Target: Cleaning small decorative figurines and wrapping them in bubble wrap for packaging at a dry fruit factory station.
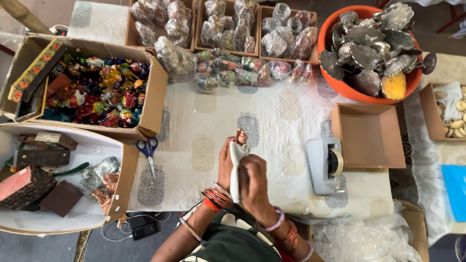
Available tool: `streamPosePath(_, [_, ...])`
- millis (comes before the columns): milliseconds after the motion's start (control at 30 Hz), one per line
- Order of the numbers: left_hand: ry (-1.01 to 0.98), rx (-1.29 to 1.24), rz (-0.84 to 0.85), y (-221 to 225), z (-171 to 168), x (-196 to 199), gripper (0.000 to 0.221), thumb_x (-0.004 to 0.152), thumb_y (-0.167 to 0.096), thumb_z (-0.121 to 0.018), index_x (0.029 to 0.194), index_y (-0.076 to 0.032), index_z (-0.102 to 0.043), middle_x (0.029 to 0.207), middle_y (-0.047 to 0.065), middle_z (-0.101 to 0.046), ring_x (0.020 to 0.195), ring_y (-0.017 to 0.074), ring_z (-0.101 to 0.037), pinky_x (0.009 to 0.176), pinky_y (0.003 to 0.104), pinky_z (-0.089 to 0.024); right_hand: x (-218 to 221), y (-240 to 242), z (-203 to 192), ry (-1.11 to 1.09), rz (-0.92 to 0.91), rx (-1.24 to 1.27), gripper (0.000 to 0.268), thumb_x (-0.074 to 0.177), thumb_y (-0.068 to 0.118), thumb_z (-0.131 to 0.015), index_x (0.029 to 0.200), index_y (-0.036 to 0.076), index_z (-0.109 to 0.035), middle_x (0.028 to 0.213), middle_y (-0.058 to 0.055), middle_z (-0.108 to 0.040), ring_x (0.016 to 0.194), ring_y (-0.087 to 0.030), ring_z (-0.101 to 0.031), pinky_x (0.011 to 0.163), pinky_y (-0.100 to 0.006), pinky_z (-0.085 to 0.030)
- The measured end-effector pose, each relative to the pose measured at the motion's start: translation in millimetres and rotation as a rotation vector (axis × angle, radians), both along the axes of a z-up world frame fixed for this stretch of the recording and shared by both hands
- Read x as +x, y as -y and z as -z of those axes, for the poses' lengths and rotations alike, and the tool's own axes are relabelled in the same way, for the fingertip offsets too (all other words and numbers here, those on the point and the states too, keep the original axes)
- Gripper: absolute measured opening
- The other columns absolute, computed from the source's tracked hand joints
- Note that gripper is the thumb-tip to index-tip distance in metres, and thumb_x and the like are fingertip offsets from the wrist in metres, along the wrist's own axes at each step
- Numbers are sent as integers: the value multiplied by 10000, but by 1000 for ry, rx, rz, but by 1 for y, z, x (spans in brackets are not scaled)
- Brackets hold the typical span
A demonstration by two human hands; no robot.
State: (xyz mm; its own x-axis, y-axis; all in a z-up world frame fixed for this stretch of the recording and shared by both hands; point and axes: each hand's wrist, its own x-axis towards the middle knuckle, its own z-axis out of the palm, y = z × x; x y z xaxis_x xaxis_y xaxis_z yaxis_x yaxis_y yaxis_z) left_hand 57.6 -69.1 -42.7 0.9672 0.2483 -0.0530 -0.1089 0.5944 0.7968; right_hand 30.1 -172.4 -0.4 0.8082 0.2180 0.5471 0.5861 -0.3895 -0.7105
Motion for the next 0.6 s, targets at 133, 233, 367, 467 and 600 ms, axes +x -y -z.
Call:
streamPosePath(133, [44, -79, 47, -5, 18, -5, 293, 1102, -316, -509, 1154, -39, -587, 923, -8, -615, 756, 60, -551, 635, 235, -483, 12, 1, 14, 207, -62, -136, 169, 1033, 114, -545, 1161, 9, -513, 1147, -169, -544, 1077, -332, -594, 902, -447, -567])
streamPosePath(233, [-262, 72, 37, -5, 6, -11, 416, 1166, -379, -473, 1191, -11, -666, 760, 29, -496, 553, 82, -401, 466, 235, -346, 33, 14, 63, -129, 43, 9, 273, 1011, 180, -564, 1190, -22, -522, 1099, -150, -569, 947, -222, -625, 772, -331, -603])
streamPosePath(367, [-104, -74, 93, -8, -32, -13, 388, 1065, -325, -510, 1291, -24, -603, 930, 2, -631, 767, 70, -625, 689, 240, -564, 50, 27, 65, -1002, -155, 738, 468, 1054, 307, -521, 1396, -13, -524, 1095, -128, -631, 921, -215, -600, 789, -370, -478])
streamPosePath(467, [-77, -21, 137, -12, -28, -12, 400, 1082, -290, -556, 1364, -9, -589, 955, 24, -608, 800, 89, -621, 714, 270, -572, 49, 33, 68, -1126, -240, 1018, 558, 1034, 342, -513, 1468, -6, -464, 1234, -84, -639, 1101, -155, -626, 967, -317, -508])
streamPosePath(600, [-99, 98, 160, -15, -32, -11, 496, 1062, -334, -511, 1451, -27, -525, 1070, 79, -655, 895, 137, -687, 816, 301, -615, 24, 17, -11, -436, -109, 363, 374, 1046, 284, -532, 1299, 10, -507, 1210, -141, -618, 1155, -220, -607, 1001, -356, -509])
